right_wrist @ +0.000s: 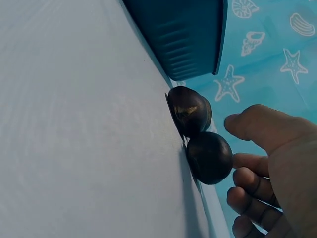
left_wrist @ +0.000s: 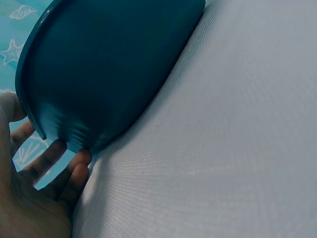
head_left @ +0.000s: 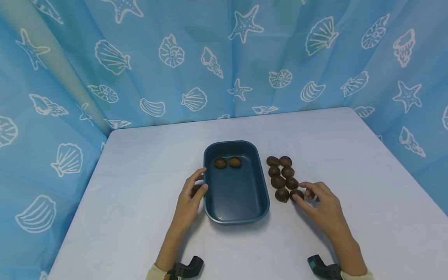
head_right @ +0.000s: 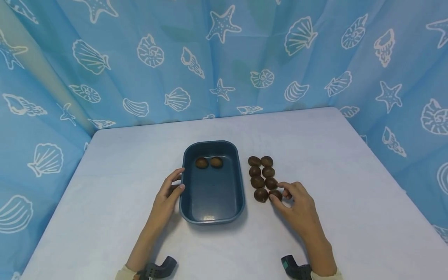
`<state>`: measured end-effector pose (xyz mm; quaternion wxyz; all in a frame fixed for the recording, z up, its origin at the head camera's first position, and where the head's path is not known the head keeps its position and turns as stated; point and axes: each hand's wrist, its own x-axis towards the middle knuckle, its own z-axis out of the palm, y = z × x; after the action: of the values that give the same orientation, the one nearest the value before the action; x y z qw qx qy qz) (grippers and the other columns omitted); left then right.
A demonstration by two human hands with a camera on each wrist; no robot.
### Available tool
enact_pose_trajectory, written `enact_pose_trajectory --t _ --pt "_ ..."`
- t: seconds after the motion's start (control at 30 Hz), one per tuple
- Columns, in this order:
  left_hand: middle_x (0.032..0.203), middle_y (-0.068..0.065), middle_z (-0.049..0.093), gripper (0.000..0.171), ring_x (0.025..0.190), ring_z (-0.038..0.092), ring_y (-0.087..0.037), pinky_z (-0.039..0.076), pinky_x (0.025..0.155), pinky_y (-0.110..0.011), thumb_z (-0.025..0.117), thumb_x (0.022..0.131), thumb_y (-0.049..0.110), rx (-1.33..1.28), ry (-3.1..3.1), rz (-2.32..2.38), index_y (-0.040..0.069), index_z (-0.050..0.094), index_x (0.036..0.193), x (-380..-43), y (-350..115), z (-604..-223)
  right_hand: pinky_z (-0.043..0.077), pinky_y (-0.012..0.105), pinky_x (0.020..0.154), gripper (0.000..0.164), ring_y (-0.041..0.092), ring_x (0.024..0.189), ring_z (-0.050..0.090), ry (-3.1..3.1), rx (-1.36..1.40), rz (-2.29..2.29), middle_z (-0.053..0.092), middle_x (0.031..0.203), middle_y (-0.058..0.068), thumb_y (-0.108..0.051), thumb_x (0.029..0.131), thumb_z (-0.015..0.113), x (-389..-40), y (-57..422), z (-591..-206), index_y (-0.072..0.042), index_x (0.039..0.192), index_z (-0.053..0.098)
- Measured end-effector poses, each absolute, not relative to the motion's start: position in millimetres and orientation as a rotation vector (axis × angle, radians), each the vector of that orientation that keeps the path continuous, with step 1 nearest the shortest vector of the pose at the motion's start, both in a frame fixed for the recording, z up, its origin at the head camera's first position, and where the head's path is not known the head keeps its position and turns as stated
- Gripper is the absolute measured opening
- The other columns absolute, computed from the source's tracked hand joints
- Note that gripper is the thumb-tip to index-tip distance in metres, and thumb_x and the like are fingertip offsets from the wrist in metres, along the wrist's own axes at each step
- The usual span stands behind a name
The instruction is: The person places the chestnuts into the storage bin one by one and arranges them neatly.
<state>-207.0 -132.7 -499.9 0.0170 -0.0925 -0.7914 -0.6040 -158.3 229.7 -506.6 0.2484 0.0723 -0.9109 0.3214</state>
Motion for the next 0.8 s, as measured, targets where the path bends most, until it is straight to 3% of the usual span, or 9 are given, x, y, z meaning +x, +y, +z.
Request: enact_pose_trajectory --t 0.17,0.43,0.8 --pt "0.137 -0.004 0.05 0.044 0.117 0.058 -0.024 0.045 0.1 -0.045 0.054 0.104 0.029 -0.267 -2.466 -1.881 0.031 0.048 0.148 -206.8 -131.4 -499.0 0.039 0.021 0.068 0.038 0.013 0.08 0.048 -2.572 0.12 0.876 0.052 0.088 -0.001 -0.014 0.079 0.085 -153.4 232.9 -506.8 -0.004 0.112 0.069" --pt "0.138 -0.013 0.049 0.046 0.119 0.058 -0.031 0.044 0.101 -0.047 0.053 0.104 0.016 -0.237 -2.491 -1.881 0.015 0.047 0.15 -193.7 -125.0 -466.6 0.041 0.03 0.071 0.039 0.015 0.084 0.046 -2.679 0.053 0.898 0.051 0.092 0.001 -0.021 0.082 0.083 -152.6 235.0 -508.4 -0.006 0.115 0.068" --pt "0.137 -0.014 0.05 0.045 0.119 0.057 -0.031 0.043 0.103 -0.047 0.053 0.104 0.016 -0.24 -2.492 -1.874 0.017 0.048 0.149 -192.9 -124.5 -465.0 0.041 0.032 0.069 0.034 0.016 0.082 0.044 -2.7 0.057 0.888 0.049 0.091 0.002 -0.021 0.083 0.083 -154.2 235.3 -511.1 -0.005 0.109 0.068"
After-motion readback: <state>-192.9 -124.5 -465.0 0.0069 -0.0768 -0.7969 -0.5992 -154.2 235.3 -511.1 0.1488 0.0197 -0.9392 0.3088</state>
